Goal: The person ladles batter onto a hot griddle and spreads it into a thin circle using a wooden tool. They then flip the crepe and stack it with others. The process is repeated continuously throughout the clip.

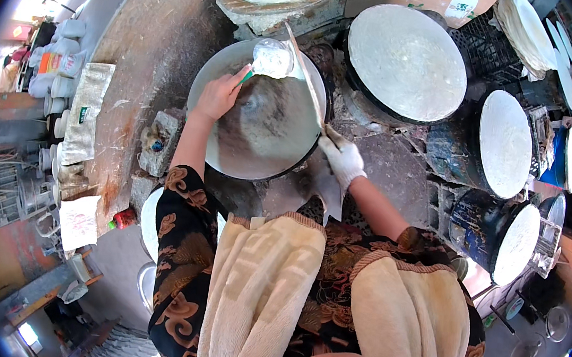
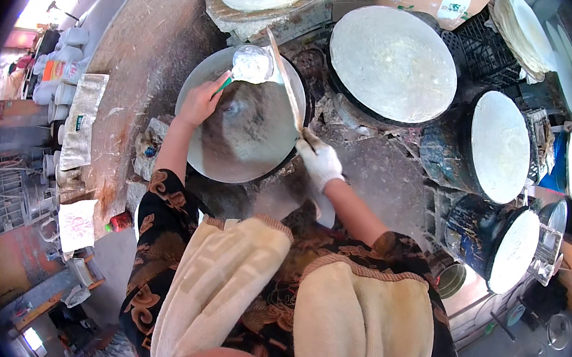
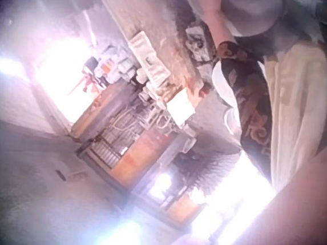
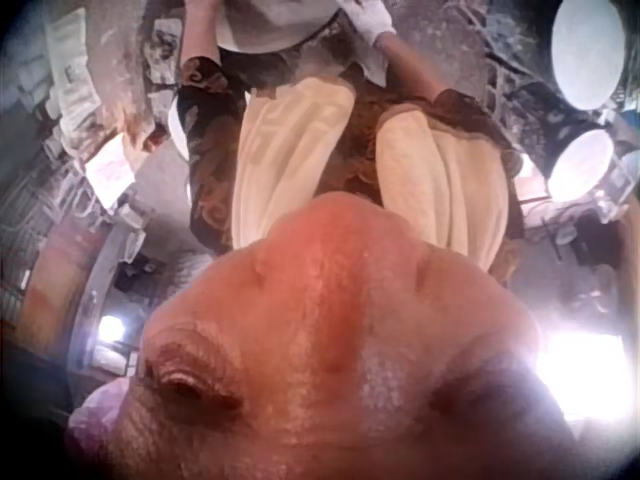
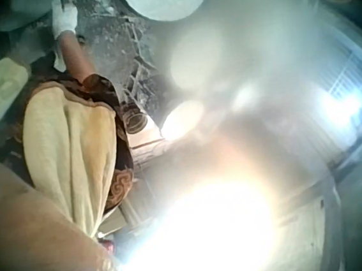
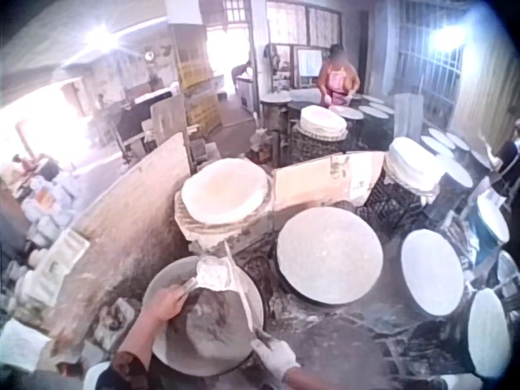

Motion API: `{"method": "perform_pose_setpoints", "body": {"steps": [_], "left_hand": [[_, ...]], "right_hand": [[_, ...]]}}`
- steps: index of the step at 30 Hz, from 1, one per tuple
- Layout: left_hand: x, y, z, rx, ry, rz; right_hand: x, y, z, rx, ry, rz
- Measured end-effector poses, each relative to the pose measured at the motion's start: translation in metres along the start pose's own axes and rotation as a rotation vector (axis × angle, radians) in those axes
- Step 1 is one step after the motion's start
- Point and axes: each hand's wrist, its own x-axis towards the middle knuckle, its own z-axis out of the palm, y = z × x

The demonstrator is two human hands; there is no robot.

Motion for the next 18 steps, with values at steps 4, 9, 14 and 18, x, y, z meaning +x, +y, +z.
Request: {"method": "perform_pose_setpoints", "body": {"steps": [4, 9, 14, 18], "left_hand": [[-0.018, -0.019, 0.005, -0.089, 0.260, 0.003], [-0.060, -0.046, 0.000, -0.071, 0.236, -0.335], [-0.087, -0.041, -0.007, -0.124, 0.264, -0.391], [-0.096, -0.033, -0.006, -0.141, 0.262, -0.419]], "right_hand": [[0.000, -0.050, 0.049, 0.029, -0.150, 0.040], [0.004, -0.050, 0.102, 0.197, -0.212, -0.076], [-0.002, -0.028, 0.046, 0.206, -0.051, -0.134], [-0.010, -0.047, 0.042, 0.031, -0.129, 0.058]]}}
